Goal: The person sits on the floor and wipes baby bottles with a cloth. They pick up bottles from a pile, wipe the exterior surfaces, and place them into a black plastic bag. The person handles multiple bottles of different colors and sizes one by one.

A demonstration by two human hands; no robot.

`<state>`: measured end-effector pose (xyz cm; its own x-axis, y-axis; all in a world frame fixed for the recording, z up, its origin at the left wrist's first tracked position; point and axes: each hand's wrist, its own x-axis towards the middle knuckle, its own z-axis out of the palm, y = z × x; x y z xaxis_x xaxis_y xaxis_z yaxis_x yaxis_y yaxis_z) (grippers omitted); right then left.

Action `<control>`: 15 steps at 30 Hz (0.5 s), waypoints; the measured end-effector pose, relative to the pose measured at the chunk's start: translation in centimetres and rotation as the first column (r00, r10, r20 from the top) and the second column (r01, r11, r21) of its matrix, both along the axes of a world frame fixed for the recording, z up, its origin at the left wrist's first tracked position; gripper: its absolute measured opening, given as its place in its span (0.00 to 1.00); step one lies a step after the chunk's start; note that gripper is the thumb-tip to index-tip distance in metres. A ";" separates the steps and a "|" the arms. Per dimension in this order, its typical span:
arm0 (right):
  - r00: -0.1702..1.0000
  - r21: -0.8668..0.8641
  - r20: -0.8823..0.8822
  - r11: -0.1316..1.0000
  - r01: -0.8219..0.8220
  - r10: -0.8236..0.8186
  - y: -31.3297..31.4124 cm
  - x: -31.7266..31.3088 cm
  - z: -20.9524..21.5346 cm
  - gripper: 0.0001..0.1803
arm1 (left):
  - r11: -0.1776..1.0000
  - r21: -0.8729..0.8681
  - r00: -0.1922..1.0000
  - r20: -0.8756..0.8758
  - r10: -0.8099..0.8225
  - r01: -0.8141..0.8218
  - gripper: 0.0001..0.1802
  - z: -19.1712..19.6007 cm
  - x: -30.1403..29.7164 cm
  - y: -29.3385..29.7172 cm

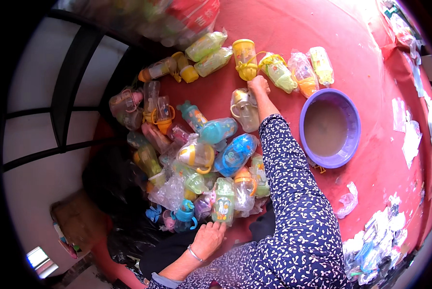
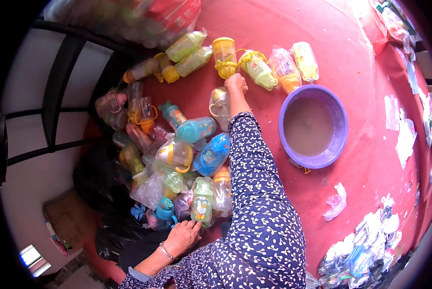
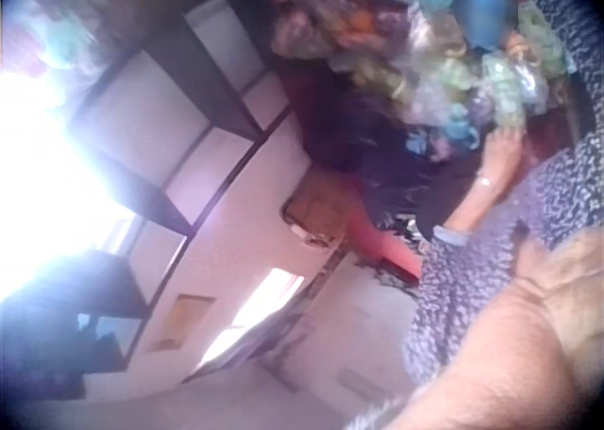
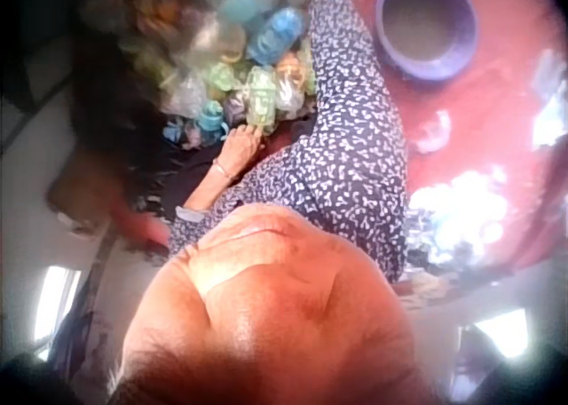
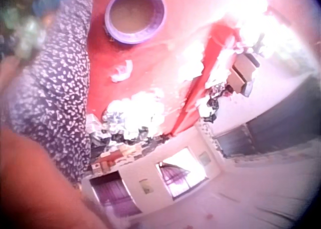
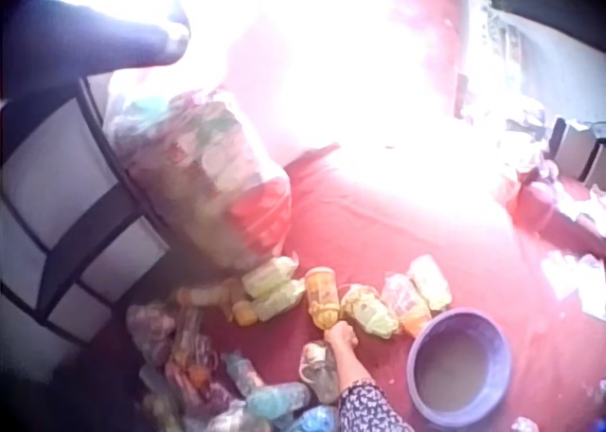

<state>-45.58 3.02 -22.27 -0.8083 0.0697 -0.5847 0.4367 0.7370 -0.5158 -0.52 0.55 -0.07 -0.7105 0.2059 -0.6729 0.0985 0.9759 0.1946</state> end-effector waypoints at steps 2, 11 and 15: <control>0.993 0.024 -0.026 0.993 -0.112 0.112 0.1 -0.3 -0.4 0.24 | 1.000 0.000 1.000 0.012 0.010 -0.010 0.24 0.1 -0.2 -0.1; 0.762 -0.312 -0.220 0.696 -0.647 0.609 1.8 6.5 1.7 0.18 | 0.999 -0.001 0.997 0.063 0.038 -0.038 0.25 0.5 -0.5 0.0; 0.612 -0.379 -0.275 0.501 -0.778 0.742 1.7 13.1 4.9 0.17 | 0.999 -0.017 0.999 0.014 0.030 -0.030 0.25 0.7 -0.2 0.3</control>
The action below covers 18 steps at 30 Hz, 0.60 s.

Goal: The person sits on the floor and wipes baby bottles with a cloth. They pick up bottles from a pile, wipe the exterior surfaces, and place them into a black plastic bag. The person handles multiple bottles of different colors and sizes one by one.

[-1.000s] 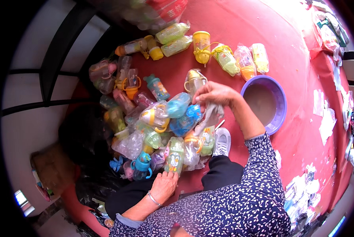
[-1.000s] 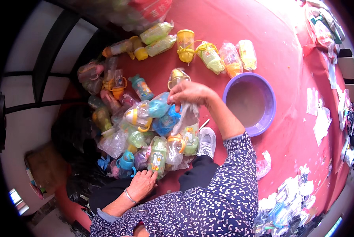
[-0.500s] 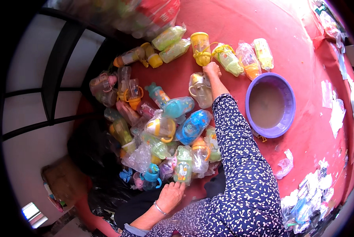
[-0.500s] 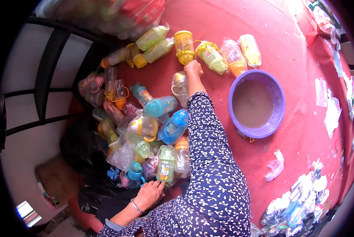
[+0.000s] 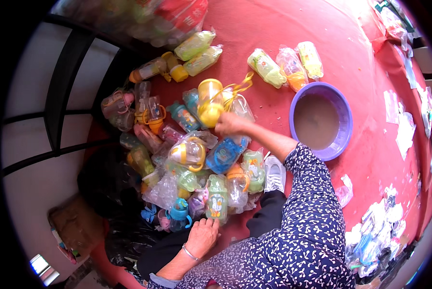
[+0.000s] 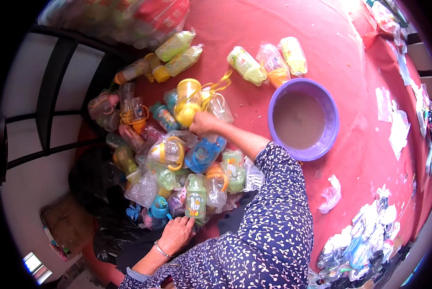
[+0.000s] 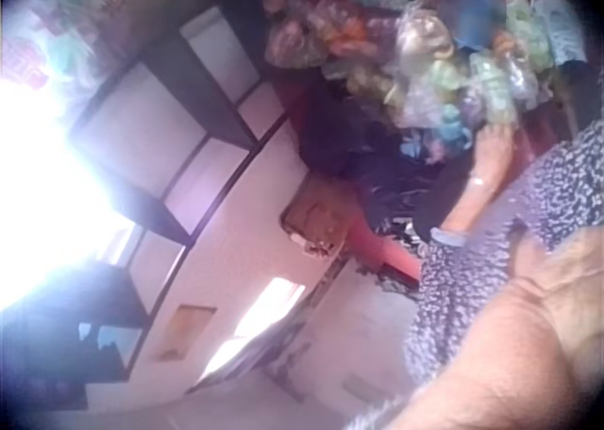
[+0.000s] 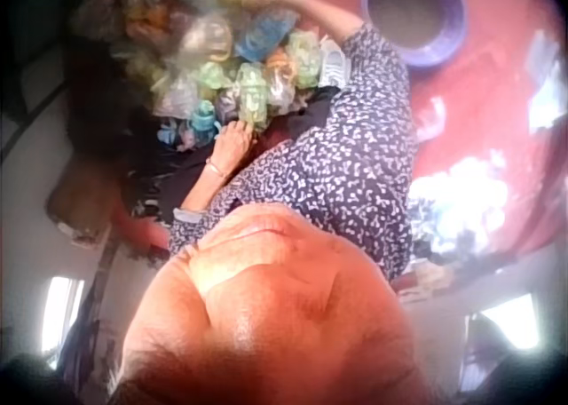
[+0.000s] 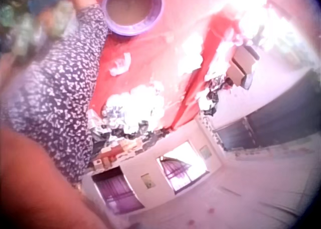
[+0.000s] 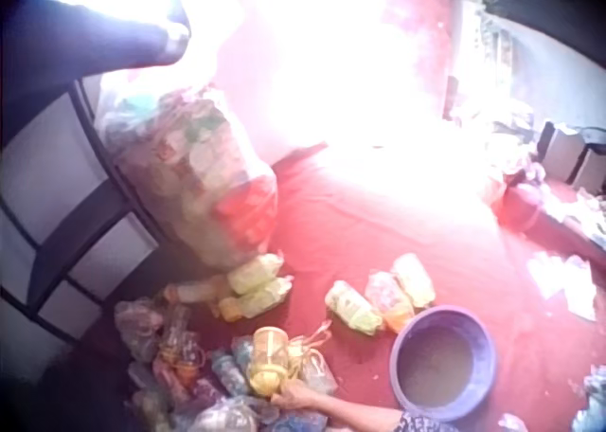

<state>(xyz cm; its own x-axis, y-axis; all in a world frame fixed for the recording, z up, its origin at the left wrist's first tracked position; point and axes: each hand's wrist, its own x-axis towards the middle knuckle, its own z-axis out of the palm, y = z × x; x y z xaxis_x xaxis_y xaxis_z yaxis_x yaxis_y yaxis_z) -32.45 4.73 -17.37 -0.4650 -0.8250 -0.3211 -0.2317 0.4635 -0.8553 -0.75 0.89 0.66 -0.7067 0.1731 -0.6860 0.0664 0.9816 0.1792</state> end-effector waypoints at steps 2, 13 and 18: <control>0.991 -0.073 -0.034 0.988 -0.133 0.131 0.5 4.2 2.0 0.15 | 1.000 0.006 1.000 -0.015 -0.001 0.001 0.25 0.1 0.1 0.3; 0.787 -0.069 0.052 0.788 -0.611 0.615 0.9 7.8 7.2 0.28 | 1.000 -0.030 0.999 -0.034 -0.004 0.003 0.24 -0.5 0.4 0.9; 0.728 0.102 -0.481 0.794 0.600 -0.489 2.9 -11.3 1.0 0.17 | 0.998 -0.029 0.996 -0.067 -0.065 0.064 0.26 -0.8 0.2 0.7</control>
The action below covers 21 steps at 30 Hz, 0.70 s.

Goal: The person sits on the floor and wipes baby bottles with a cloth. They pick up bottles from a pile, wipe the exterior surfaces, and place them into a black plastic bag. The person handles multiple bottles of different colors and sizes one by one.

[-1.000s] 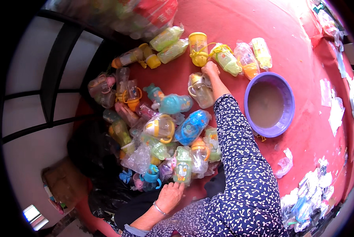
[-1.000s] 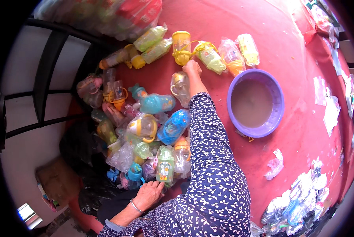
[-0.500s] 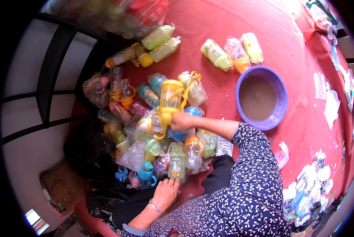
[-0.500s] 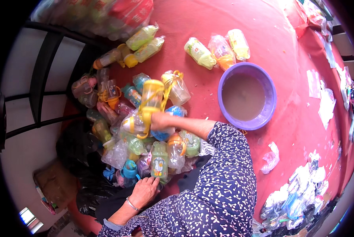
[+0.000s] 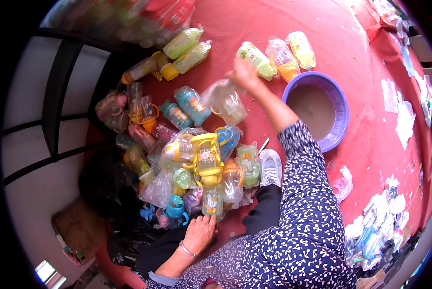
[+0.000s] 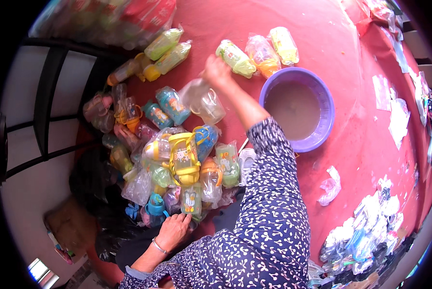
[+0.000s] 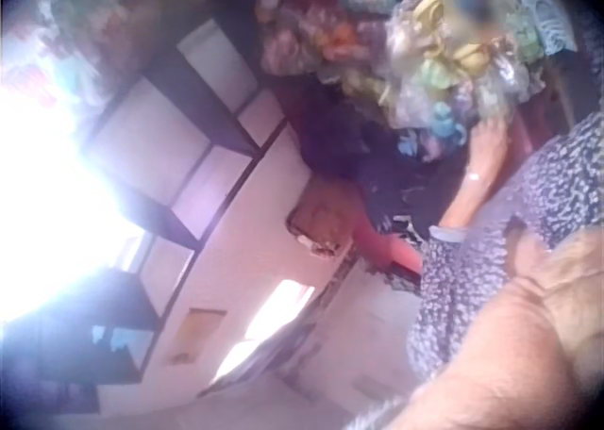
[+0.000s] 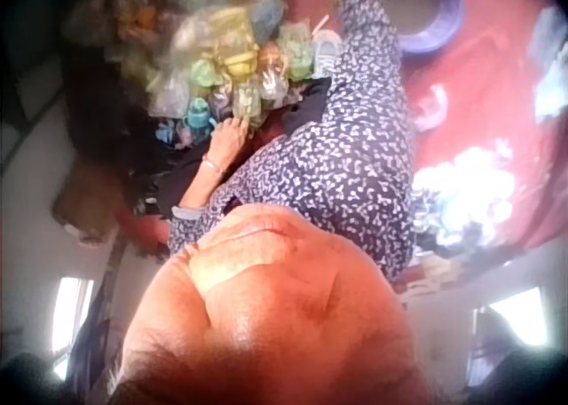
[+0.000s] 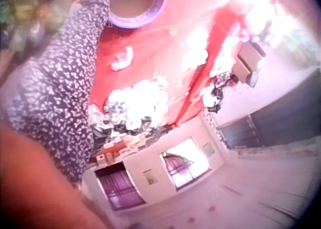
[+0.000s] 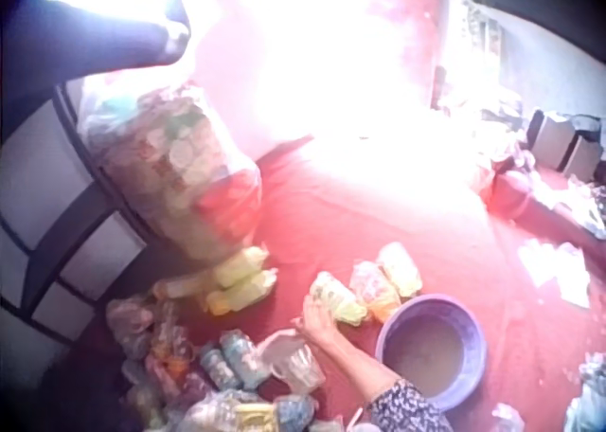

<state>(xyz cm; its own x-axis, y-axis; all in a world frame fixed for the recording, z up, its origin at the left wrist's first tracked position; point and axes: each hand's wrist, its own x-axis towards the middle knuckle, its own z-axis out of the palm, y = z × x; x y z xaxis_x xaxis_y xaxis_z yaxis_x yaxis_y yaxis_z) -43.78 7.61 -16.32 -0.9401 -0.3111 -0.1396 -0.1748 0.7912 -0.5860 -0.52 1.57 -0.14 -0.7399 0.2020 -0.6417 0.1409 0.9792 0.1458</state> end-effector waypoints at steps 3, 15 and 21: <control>0.970 0.060 -0.081 0.971 0.233 -0.228 2.7 -7.7 -5.7 0.30 | 1.000 0.019 1.000 0.009 -0.022 0.022 0.26 -0.4 -0.4 -0.1; 0.917 0.011 0.288 0.959 0.283 -0.275 6.0 -5.4 -6.5 0.39 | 0.996 0.044 0.991 0.119 0.067 -0.072 0.24 -0.4 -0.5 0.2; 0.762 -0.157 0.648 0.981 0.117 0.013 5.4 -3.4 -9.4 0.31 | 1.000 0.026 1.000 0.019 -0.010 0.010 0.25 -0.9 0.1 0.2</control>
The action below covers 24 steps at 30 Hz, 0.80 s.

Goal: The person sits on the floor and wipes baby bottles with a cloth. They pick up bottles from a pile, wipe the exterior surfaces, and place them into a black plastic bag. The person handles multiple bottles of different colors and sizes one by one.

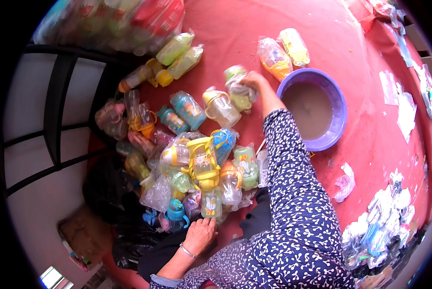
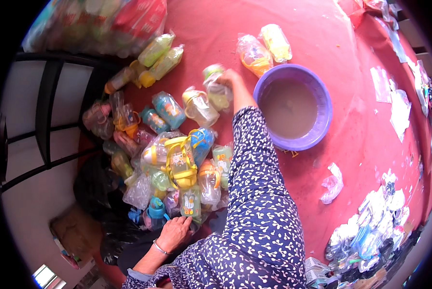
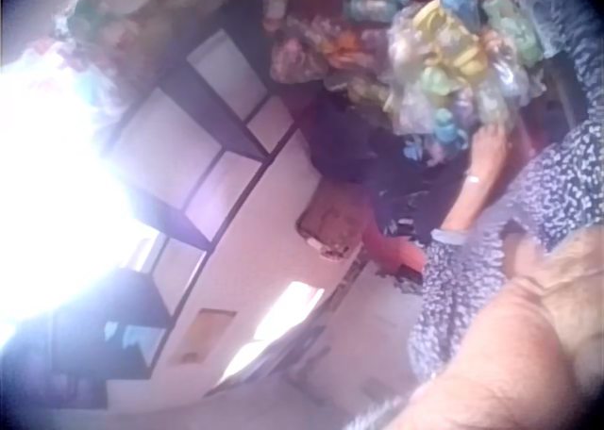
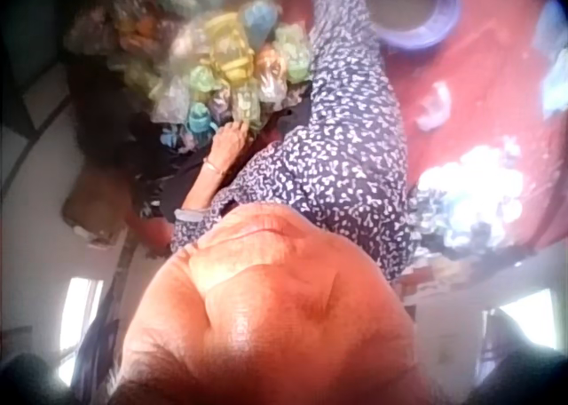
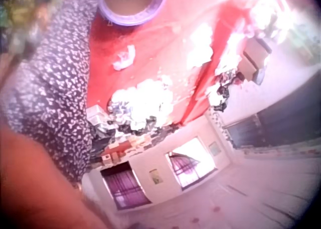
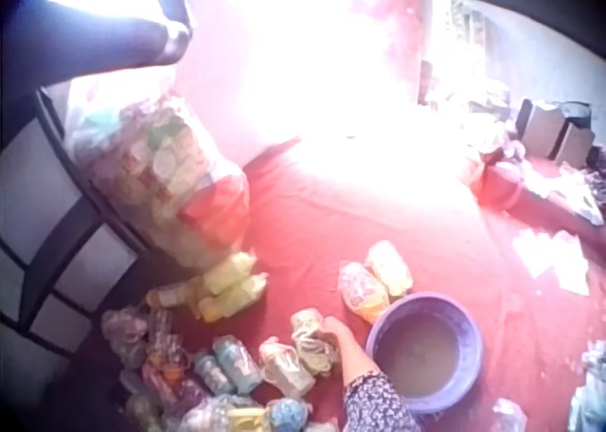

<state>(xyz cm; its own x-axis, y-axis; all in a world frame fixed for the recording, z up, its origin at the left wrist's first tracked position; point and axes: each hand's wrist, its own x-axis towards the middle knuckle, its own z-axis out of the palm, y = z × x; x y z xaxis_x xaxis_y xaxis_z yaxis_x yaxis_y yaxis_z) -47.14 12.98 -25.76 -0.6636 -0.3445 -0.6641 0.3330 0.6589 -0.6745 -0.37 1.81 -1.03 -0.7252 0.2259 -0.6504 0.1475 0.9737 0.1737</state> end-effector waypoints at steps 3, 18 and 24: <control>0.994 -0.113 0.081 0.992 -0.061 0.070 -0.6 1.9 -0.5 0.21 | 1.000 -0.021 0.999 0.036 0.003 -0.003 0.24 0.3 -0.4 0.5; 0.906 -0.091 -0.137 0.905 -0.415 0.401 -1.7 3.3 0.1 0.34 | 0.999 -0.044 0.999 -0.040 -0.023 0.021 0.24 -1.1 0.0 0.3; 0.867 -0.648 0.294 0.751 -0.127 0.401 -2.5 5.0 3.0 0.19 | 0.999 -0.014 0.999 0.025 0.039 -0.039 0.24 -0.2 -0.2 0.9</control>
